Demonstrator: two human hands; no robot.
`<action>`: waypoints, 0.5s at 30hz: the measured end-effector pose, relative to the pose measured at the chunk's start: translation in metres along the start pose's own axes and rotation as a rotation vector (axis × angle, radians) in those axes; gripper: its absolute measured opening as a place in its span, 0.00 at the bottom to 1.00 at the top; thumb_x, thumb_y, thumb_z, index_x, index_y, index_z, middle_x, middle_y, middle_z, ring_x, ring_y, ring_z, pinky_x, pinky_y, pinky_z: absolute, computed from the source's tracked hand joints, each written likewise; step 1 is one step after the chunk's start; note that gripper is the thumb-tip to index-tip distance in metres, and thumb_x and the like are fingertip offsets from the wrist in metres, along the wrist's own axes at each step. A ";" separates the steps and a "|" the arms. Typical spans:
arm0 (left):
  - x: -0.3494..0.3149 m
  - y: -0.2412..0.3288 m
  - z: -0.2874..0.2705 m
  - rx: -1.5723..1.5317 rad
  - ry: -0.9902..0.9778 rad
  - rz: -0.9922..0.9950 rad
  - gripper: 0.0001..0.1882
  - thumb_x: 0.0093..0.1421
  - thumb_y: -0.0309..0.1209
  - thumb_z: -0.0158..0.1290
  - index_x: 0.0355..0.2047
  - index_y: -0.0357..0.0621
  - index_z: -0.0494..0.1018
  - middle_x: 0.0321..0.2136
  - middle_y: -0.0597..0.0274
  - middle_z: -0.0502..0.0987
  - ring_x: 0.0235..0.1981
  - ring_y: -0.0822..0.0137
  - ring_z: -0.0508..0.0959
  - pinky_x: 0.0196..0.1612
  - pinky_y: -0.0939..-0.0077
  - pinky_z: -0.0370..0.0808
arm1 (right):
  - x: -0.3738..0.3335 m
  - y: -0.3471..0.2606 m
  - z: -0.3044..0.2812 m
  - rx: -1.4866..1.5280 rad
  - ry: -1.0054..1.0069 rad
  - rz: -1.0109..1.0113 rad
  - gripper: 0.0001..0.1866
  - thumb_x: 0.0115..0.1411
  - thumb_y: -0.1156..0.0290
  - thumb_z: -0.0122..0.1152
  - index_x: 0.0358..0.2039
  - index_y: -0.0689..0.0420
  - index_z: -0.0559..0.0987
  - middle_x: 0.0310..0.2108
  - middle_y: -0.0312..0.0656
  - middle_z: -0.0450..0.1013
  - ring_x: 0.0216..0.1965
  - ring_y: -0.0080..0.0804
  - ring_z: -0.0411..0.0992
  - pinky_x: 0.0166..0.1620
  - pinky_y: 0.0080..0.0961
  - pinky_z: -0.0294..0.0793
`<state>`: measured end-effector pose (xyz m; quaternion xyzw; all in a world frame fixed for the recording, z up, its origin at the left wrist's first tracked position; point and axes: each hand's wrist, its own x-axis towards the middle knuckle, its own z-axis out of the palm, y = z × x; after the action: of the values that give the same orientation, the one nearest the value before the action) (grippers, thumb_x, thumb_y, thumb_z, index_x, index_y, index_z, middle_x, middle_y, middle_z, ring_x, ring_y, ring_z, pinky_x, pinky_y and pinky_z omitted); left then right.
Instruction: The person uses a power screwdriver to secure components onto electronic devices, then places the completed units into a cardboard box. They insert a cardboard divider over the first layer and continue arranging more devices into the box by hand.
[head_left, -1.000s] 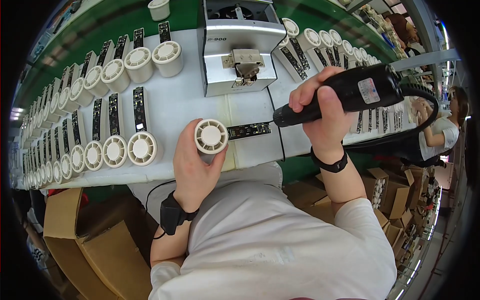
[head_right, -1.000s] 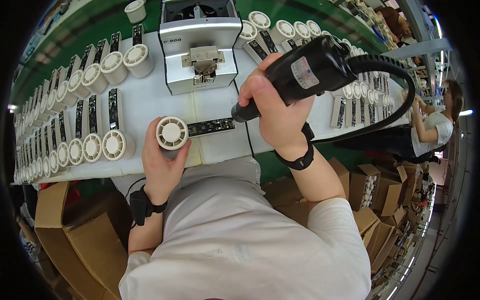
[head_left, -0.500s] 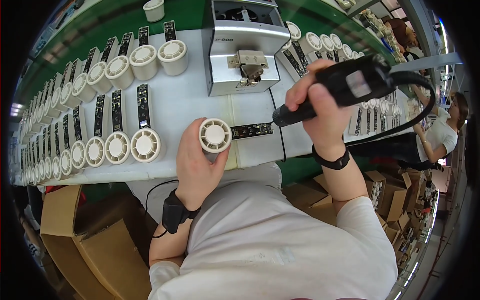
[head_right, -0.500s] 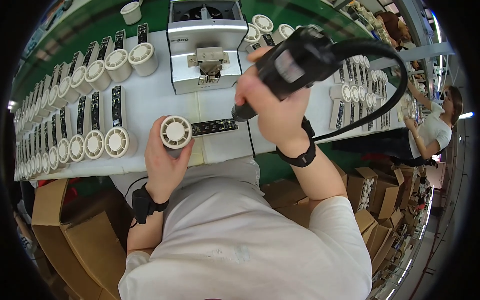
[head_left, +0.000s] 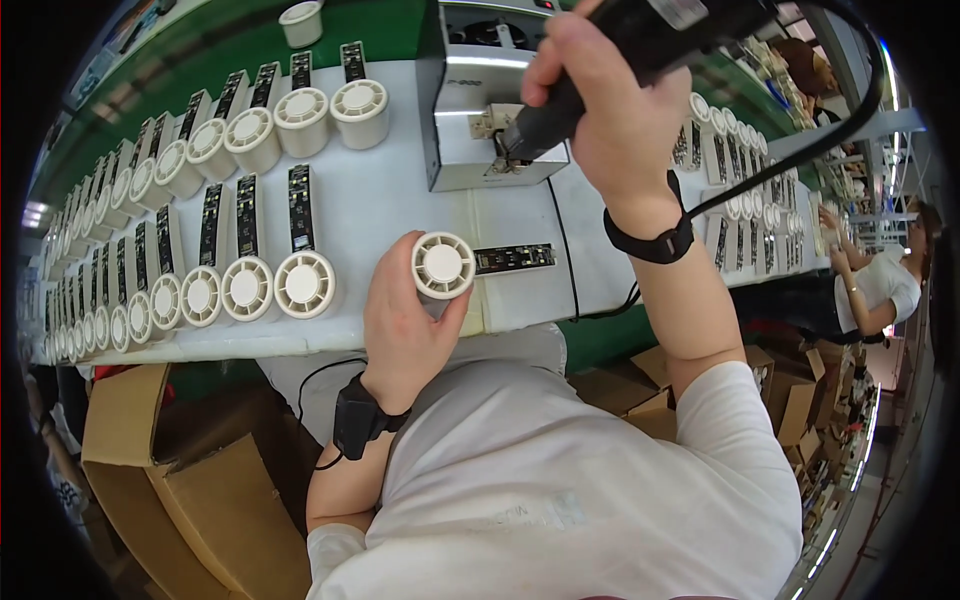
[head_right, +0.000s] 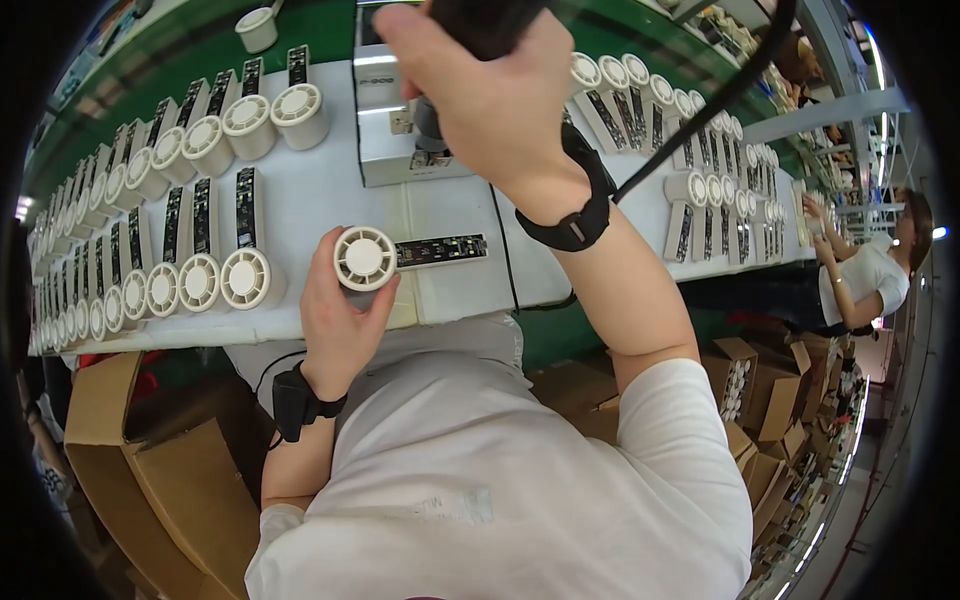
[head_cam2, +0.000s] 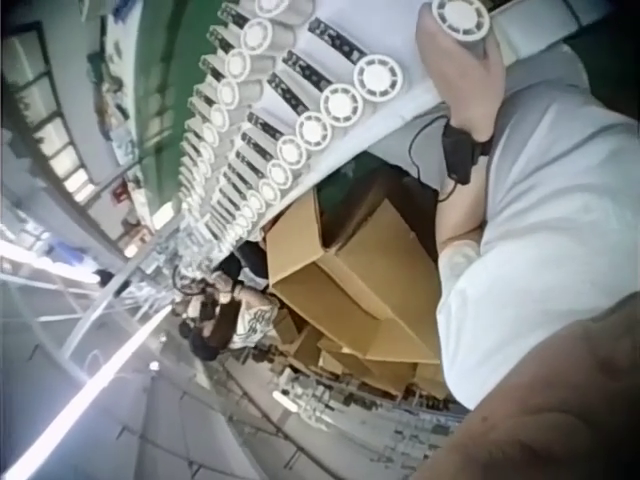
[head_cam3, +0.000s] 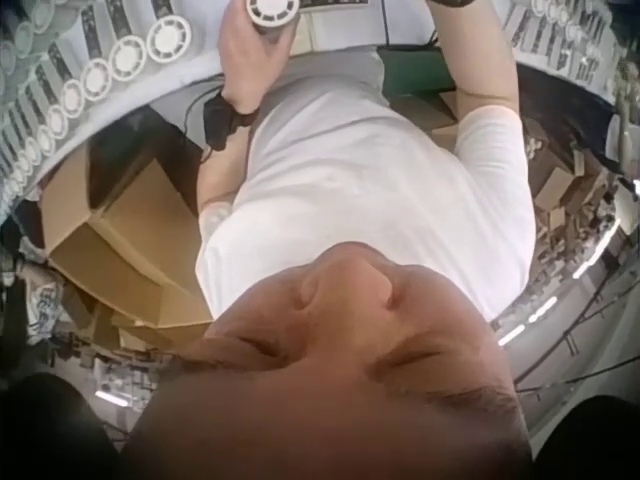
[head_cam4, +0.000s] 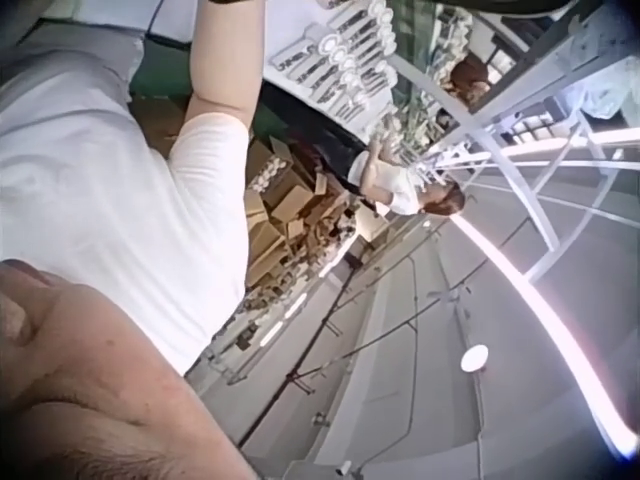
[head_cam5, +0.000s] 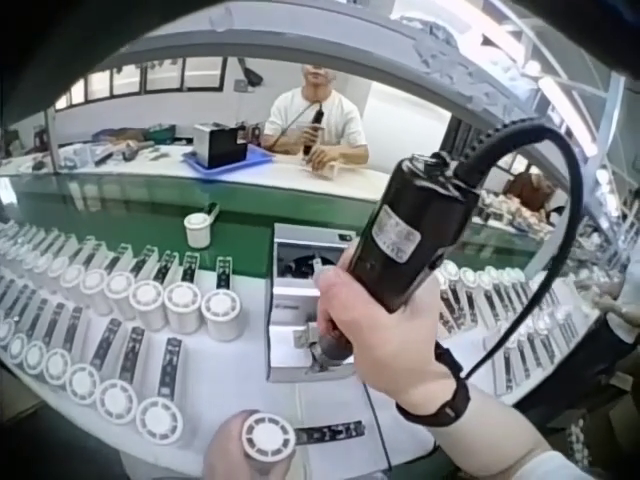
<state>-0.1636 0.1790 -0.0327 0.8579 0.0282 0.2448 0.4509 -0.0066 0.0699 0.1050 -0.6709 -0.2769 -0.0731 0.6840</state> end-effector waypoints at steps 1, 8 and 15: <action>0.001 0.000 0.001 -0.002 -0.009 0.004 0.31 0.48 0.26 0.61 0.51 0.33 0.61 0.42 0.46 0.70 0.41 0.48 0.73 0.43 0.63 0.71 | -0.001 -0.004 -0.001 0.004 -0.032 0.036 0.09 0.58 0.71 0.53 0.36 0.62 0.68 0.18 0.41 0.67 0.17 0.29 0.67 0.23 0.25 0.69; 0.000 -0.001 0.004 -0.011 -0.008 -0.020 0.33 0.48 0.26 0.62 0.52 0.33 0.60 0.42 0.46 0.71 0.42 0.48 0.73 0.44 0.64 0.71 | -0.052 -0.007 -0.054 0.147 -0.039 0.063 0.13 0.60 0.66 0.49 0.42 0.60 0.66 0.20 0.40 0.66 0.19 0.31 0.64 0.27 0.31 0.68; 0.000 -0.001 0.005 -0.026 -0.016 -0.041 0.34 0.47 0.25 0.62 0.53 0.33 0.60 0.42 0.46 0.72 0.41 0.50 0.74 0.44 0.66 0.72 | -0.085 -0.005 -0.077 0.162 -0.006 0.040 0.19 0.59 0.60 0.50 0.45 0.58 0.64 0.21 0.40 0.65 0.20 0.30 0.64 0.30 0.32 0.68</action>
<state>-0.1615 0.1762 -0.0360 0.8531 0.0390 0.2291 0.4672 -0.0583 -0.0274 0.0729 -0.6189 -0.2706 -0.0349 0.7366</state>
